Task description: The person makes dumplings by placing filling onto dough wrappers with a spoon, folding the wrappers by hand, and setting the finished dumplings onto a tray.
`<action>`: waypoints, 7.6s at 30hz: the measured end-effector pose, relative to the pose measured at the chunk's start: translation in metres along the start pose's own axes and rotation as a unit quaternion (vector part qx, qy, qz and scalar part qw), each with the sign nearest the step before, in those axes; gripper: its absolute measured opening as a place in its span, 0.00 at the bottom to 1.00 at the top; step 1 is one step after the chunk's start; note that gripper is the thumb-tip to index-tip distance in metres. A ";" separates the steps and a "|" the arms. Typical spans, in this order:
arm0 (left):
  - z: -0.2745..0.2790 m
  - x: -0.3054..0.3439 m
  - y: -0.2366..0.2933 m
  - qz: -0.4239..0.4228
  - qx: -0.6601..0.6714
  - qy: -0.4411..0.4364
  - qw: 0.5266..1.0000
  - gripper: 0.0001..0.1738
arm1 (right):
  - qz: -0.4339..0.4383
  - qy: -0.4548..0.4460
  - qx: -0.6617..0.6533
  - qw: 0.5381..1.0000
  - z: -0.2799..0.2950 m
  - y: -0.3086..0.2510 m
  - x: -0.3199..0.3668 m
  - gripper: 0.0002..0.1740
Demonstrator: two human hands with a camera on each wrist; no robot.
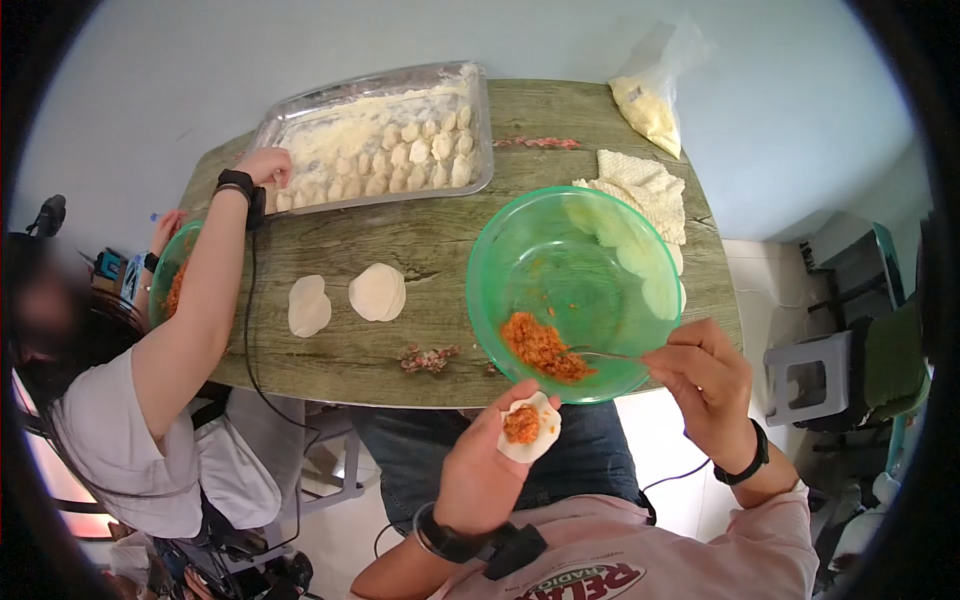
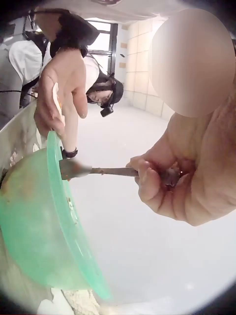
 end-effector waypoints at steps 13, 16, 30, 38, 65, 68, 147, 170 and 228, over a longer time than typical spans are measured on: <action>-0.012 -0.007 -0.052 0.093 -0.019 -0.064 0.993 0.33 | 0.071 -0.095 0.092 0.989 -0.008 0.001 0.014 0.15; -0.008 -0.002 -0.049 0.098 -0.020 -0.051 0.994 0.32 | 0.085 -0.131 0.121 0.980 -0.019 0.009 0.016 0.14; -0.004 0.009 -0.015 0.036 -0.023 -0.021 0.999 0.31 | 0.006 -0.147 -0.030 0.989 -0.009 0.011 0.017 0.24; -0.018 0.008 0.004 0.000 -0.028 0.013 1.000 0.33 | -0.034 -0.075 -0.023 0.996 0.004 0.006 0.016 0.26; -0.017 0.006 0.008 -0.019 0.019 -0.022 0.999 0.29 | 0.041 -0.056 0.076 0.995 0.012 -0.011 0.016 0.27; -0.033 0.004 0.006 -0.005 0.008 -0.017 1.000 0.33 | 0.150 -0.055 0.072 0.985 0.002 -0.023 0.015 0.21; -0.038 0.026 0.000 -0.063 -0.464 -0.013 0.884 0.19 | -0.098 -0.008 -0.451 0.887 -0.068 -0.015 0.051 0.07; -0.032 0.029 -0.001 -0.095 -0.483 -0.006 0.870 0.19 | -0.121 -0.004 -0.399 0.909 -0.059 -0.027 0.041 0.09; -0.032 0.025 -0.002 -0.145 -0.642 0.018 0.753 0.13 | -0.065 -0.091 -0.395 0.912 -0.072 -0.016 0.045 0.23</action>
Point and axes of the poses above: each hand's wrist, its own x-axis away from the middle knuckle, its own z-axis out of the back of the hand, y = z × x, the point moved 2 cm from there along -x, towards the middle knuckle, and after that the axes turned 10 degrees about -y, right-handed, at the moved point
